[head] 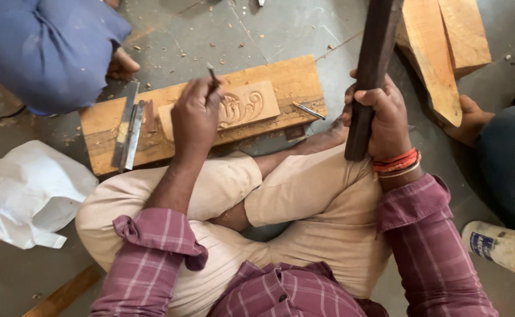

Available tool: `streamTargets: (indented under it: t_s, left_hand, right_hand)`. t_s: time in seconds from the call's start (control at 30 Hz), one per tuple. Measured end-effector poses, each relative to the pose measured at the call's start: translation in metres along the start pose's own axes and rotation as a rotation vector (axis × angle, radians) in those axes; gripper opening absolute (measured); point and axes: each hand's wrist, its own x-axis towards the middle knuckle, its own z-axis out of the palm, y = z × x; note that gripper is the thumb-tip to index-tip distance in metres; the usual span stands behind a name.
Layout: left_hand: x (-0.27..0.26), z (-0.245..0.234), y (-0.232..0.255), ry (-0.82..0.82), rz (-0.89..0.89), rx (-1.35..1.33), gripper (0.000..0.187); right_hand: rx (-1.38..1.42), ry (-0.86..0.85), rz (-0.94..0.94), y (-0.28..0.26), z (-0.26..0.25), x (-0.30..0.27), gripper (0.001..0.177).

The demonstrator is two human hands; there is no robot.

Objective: The person sits cross-legged on the floor and carves a floral design into a rectangular wooden plank using a chisel and a wooden mallet. They repeatedly position the chisel and strike it to remove wood shavings, refining the pattern.

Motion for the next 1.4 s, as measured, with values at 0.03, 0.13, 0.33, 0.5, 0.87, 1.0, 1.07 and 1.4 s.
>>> streamTargets:
  t_s: [0.03,0.13,0.33,0.5,0.87,1.0,1.07,1.4]
  left_hand:
    - [0.006,0.002,0.004,0.072,0.037,0.076,0.013]
    - [0.021,0.008,0.009,-0.192,-0.072,-0.065,0.023]
    - [0.021,0.022,0.004,-0.271,0.003,-0.035,0.02]
    - [0.015,0.027,-0.001,-0.227,0.026,-0.01,0.021]
    - [0.016,0.028,0.001,-0.246,0.022,-0.004,0.02]
    - [0.016,0.03,0.002,-0.226,0.113,0.018,0.019]
    - [0.016,0.03,0.002,-0.23,0.14,0.027,0.019]
    - [0.025,0.027,0.0,-0.286,0.107,0.036,0.015]
  right_hand:
    - [-0.041,0.003,-0.006,-0.002,0.002,-0.001,0.045]
    - [-0.135,0.01,-0.056,-0.005,0.009,-0.003,0.047]
    - [-0.262,-0.009,-0.079,-0.009,0.019,0.002,0.045]
    - [-0.329,-0.025,-0.113,-0.006,0.021,0.004,0.042]
    - [-0.606,-0.175,-0.416,0.01,0.011,-0.006,0.072]
    - [-0.975,-0.191,-0.641,-0.002,0.025,-0.007,0.081]
    - [-1.193,-0.237,-0.739,-0.019,0.035,-0.003,0.079]
    - [-1.458,-0.352,-0.595,-0.074,0.075,0.011,0.056]
